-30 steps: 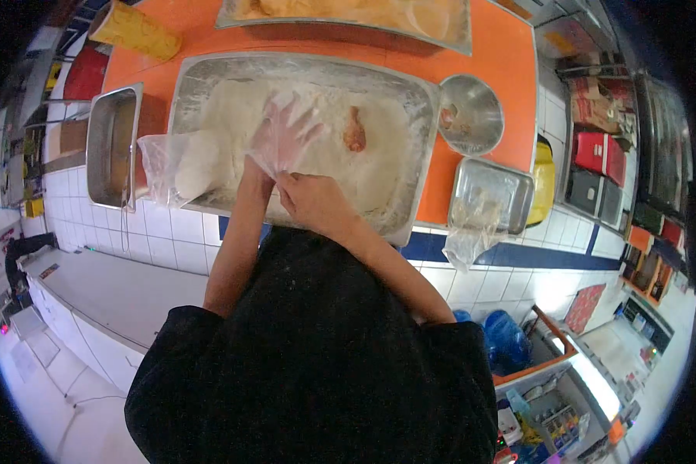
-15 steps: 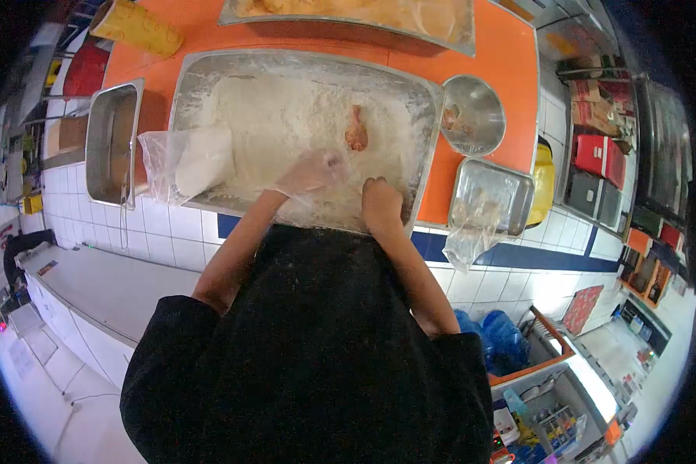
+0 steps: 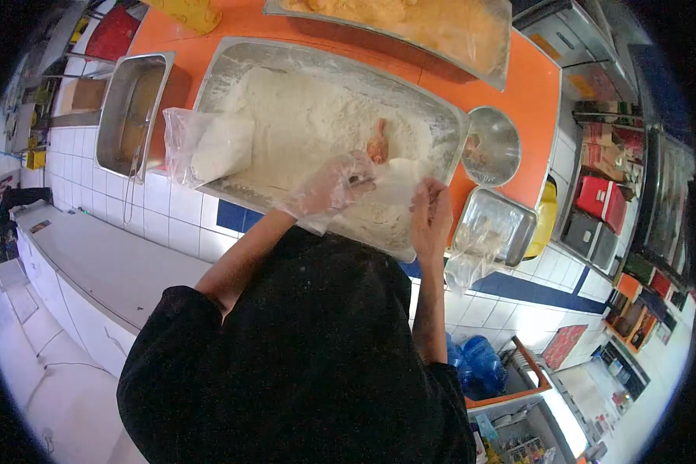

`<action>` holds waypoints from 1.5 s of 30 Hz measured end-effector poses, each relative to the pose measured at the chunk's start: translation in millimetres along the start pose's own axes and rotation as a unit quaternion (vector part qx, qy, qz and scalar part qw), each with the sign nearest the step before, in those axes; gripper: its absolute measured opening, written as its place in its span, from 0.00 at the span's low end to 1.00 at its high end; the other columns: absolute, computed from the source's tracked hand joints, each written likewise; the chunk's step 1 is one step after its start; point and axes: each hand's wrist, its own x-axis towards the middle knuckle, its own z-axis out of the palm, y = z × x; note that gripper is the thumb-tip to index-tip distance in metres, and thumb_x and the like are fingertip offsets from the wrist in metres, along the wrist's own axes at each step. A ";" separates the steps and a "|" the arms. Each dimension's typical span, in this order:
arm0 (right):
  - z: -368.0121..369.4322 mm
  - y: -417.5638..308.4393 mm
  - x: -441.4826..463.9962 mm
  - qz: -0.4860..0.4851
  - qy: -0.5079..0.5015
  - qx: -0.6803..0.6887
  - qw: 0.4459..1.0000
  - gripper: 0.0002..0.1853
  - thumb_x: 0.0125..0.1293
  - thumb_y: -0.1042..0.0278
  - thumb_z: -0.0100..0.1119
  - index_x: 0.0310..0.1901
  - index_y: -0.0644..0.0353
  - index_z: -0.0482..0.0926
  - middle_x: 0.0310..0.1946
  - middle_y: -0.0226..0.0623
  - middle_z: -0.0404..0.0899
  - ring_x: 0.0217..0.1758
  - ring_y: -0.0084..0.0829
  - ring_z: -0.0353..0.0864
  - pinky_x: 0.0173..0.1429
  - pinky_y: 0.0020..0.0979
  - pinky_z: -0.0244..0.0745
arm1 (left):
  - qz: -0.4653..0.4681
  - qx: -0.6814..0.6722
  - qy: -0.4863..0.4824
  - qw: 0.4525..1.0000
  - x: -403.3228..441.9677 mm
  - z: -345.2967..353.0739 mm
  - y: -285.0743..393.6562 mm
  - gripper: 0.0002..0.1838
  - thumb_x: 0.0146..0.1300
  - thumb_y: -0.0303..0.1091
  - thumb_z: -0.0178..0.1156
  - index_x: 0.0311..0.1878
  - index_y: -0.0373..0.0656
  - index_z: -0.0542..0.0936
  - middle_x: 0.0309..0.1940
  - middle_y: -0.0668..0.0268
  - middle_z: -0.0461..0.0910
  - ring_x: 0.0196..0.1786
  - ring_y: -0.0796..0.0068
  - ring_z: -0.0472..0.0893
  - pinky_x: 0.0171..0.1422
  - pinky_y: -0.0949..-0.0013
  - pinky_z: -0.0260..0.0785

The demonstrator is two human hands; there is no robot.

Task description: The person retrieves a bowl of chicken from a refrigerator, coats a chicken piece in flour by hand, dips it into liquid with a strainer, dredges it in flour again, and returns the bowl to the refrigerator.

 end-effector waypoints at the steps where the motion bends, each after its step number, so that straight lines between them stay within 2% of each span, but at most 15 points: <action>1: 4.2 1.3 1.0 0.020 0.042 0.091 0.995 0.19 0.69 0.60 0.55 0.55 0.65 0.72 0.44 0.43 0.79 0.40 0.28 0.79 0.42 0.28 0.75 | 0.001 0.001 0.000 1.000 -1.8 -6.4 1.6 0.14 0.59 0.36 0.65 0.45 0.38 0.80 0.45 0.57 0.80 0.48 0.60 0.79 0.56 0.63 0.71; 3: 15.6 10.5 5.3 0.040 0.088 0.184 0.978 0.24 0.70 0.57 0.54 0.59 0.66 0.69 0.47 0.45 0.77 0.42 0.30 0.79 0.44 0.27 0.75 | 0.072 -0.060 -0.020 0.995 -4.9 -22.0 4.7 0.13 0.59 0.34 0.65 0.45 0.38 0.81 0.47 0.60 0.81 0.49 0.66 0.79 0.57 0.65 0.70; 6: 30.6 20.0 14.1 0.161 -0.035 0.248 0.955 0.31 0.72 0.50 0.48 0.64 0.68 0.61 0.53 0.48 0.73 0.47 0.35 0.78 0.49 0.30 0.75 | -0.045 -0.150 -0.086 0.984 -12.1 -41.7 15.0 0.12 0.59 0.32 0.65 0.44 0.36 0.80 0.49 0.63 0.80 0.51 0.72 0.78 0.58 0.68 0.70; 8: 36.7 7.1 19.8 0.276 -0.183 0.299 0.895 0.29 0.74 0.48 0.41 0.65 0.65 0.62 0.53 0.47 0.73 0.53 0.42 0.77 0.53 0.40 0.76 | -0.039 -0.152 -0.083 0.984 -16.9 -52.3 7.5 0.15 0.60 0.31 0.64 0.48 0.37 0.79 0.44 0.63 0.81 0.46 0.74 0.79 0.54 0.70 0.71; 10: 50.1 9.2 23.7 0.323 -0.194 0.325 0.867 0.30 0.74 0.47 0.40 0.65 0.66 0.62 0.54 0.48 0.73 0.54 0.43 0.77 0.54 0.42 0.75 | -0.034 -0.157 -0.078 0.984 -23.5 -61.3 3.8 0.18 0.60 0.30 0.64 0.53 0.37 0.78 0.39 0.64 0.82 0.41 0.75 0.80 0.51 0.71 0.73; 12: 61.7 17.2 23.7 0.369 -0.205 0.349 0.837 0.31 0.74 0.46 0.39 0.64 0.68 0.62 0.55 0.48 0.73 0.54 0.44 0.77 0.55 0.43 0.75 | -0.084 -0.371 -0.029 0.924 -30.7 -68.4 3.1 0.14 0.60 0.32 0.64 0.47 0.37 0.79 0.36 0.64 0.82 0.38 0.76 0.80 0.47 0.72 0.73; 15: 72.1 28.0 18.3 0.354 -0.265 0.512 0.737 0.30 0.72 0.50 0.46 0.62 0.70 0.63 0.55 0.48 0.73 0.54 0.43 0.77 0.55 0.45 0.74 | -0.101 -0.454 0.015 0.885 -37.4 -70.0 -16.4 0.10 0.60 0.36 0.64 0.38 0.40 0.78 0.33 0.64 0.81 0.36 0.76 0.80 0.44 0.71 0.74; 17: 73.3 23.7 17.4 0.349 -0.123 0.498 0.784 0.26 0.70 0.56 0.54 0.61 0.66 0.65 0.54 0.47 0.74 0.53 0.39 0.77 0.53 0.40 0.77 | -0.144 -0.400 0.014 0.905 -40.0 -82.0 -27.5 0.12 0.58 0.38 0.65 0.38 0.41 0.77 0.33 0.64 0.80 0.36 0.75 0.80 0.44 0.70 0.73; 22: 57.2 16.7 16.0 0.230 -0.025 0.483 0.845 0.15 0.68 0.61 0.59 0.48 0.63 0.74 0.40 0.34 0.79 0.41 0.24 0.78 0.44 0.29 0.75 | -0.308 -0.158 0.069 0.936 -42.6 -79.7 -33.7 0.13 0.59 0.41 0.64 0.40 0.42 0.77 0.30 0.64 0.80 0.33 0.76 0.78 0.40 0.70 0.72; 23: 56.5 18.3 16.5 0.189 -0.012 0.452 0.872 0.13 0.68 0.60 0.60 0.43 0.61 0.76 0.35 0.29 0.79 0.36 0.19 0.77 0.40 0.25 0.73 | -0.170 0.132 0.193 0.957 -46.1 -67.2 -36.8 0.15 0.61 0.42 0.62 0.43 0.40 0.75 0.35 0.61 0.79 0.36 0.68 0.78 0.41 0.67 0.71; 24: 56.4 19.5 16.8 0.189 -0.015 0.452 0.871 0.13 0.68 0.60 0.60 0.43 0.61 0.76 0.35 0.29 0.79 0.36 0.19 0.77 0.40 0.25 0.73 | -0.012 0.408 0.293 0.865 -49.2 -56.0 -38.1 0.18 0.62 0.44 0.60 0.45 0.39 0.74 0.40 0.57 0.78 0.38 0.60 0.77 0.42 0.63 0.71; 28: 60.7 5.9 18.5 0.141 -0.008 0.403 0.904 0.11 0.69 0.61 0.58 0.41 0.61 0.75 0.33 0.27 0.78 0.35 0.18 0.75 0.40 0.24 0.71 | 0.012 0.249 0.148 0.957 -41.0 -34.8 21.4 0.25 0.58 0.47 0.66 0.51 0.38 0.74 0.35 0.55 0.77 0.38 0.58 0.77 0.42 0.62 0.71; 34: 51.2 -3.7 8.6 0.062 -0.023 0.284 0.957 0.14 0.71 0.61 0.55 0.36 0.66 0.79 0.30 0.26 0.78 0.34 0.15 0.71 0.38 0.22 0.68 | 0.024 0.110 0.058 0.992 -29.9 -13.8 40.2 0.25 0.55 0.51 0.67 0.45 0.39 0.76 0.30 0.57 0.77 0.33 0.58 0.77 0.39 0.58 0.70; 41: 37.6 -5.5 -10.5 0.015 -0.093 0.172 0.981 0.17 0.72 0.63 0.51 0.39 0.72 0.79 0.29 0.34 0.79 0.33 0.22 0.74 0.40 0.26 0.70 | -0.050 0.169 -0.009 0.984 -28.0 -6.0 49.0 0.15 0.60 0.44 0.62 0.33 0.40 0.77 0.27 0.52 0.77 0.33 0.53 0.79 0.37 0.54 0.69; 45: 37.3 3.3 -17.0 0.015 -0.090 0.053 0.994 0.15 0.70 0.64 0.53 0.39 0.72 0.79 0.28 0.42 0.79 0.31 0.30 0.77 0.39 0.29 0.71 | 0.046 0.265 0.024 0.963 -33.4 1.9 36.8 0.08 0.59 0.35 0.58 0.37 0.41 0.77 0.26 0.52 0.76 0.34 0.53 0.79 0.38 0.54 0.70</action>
